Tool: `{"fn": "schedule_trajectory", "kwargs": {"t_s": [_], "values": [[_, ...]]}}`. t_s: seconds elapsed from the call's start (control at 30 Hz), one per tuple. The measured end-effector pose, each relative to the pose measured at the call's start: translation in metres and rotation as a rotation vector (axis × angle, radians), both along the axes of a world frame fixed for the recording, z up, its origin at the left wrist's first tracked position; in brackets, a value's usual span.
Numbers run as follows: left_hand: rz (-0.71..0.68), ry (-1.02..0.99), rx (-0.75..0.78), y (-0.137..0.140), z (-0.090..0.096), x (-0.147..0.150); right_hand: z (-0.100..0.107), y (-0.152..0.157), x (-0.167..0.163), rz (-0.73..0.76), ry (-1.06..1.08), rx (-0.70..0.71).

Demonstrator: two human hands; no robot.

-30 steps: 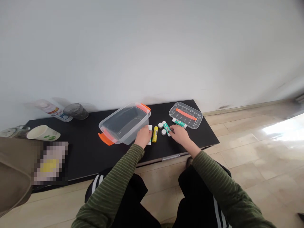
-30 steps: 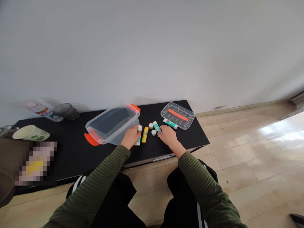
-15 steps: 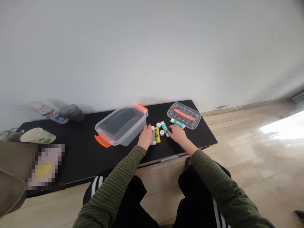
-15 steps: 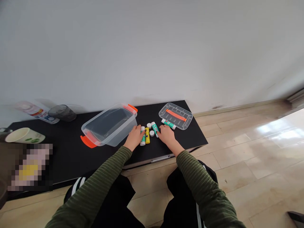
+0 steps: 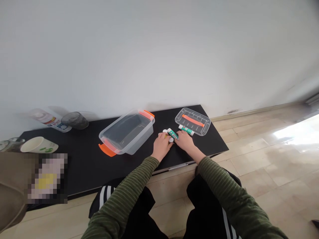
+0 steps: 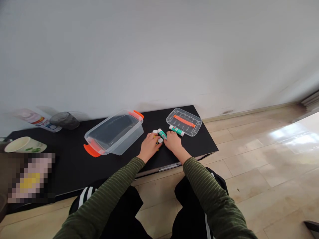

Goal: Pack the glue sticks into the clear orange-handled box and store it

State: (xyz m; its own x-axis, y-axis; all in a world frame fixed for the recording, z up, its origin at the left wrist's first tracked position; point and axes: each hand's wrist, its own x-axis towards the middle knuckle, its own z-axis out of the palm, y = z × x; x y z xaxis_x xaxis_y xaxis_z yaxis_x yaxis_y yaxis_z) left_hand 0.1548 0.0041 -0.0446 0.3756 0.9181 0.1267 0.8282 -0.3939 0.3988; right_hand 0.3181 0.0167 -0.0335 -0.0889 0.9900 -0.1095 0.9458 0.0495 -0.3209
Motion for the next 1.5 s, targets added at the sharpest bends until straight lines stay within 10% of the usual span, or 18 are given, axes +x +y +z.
{"fn": "schedule_trajectory", "kwargs": {"t_s": [0.23,0.57,0.83,1.5], "values": [[0.130,-0.278,-0.095,0.010,0.006,-0.005,0.002,0.003,0.001,-0.008,-0.045,-0.015],[0.372,-1.606,-0.762,0.026,0.030,-0.031,0.021,-0.008,0.014,-0.097,0.301,0.043],[0.315,-1.652,-0.778,0.020,0.042,-0.031,0.029,-0.033,0.004,0.045,0.609,0.120],[0.248,-1.523,-0.673,0.012,0.042,-0.034,0.035,-0.038,0.006,0.109,0.538,0.254]]}}
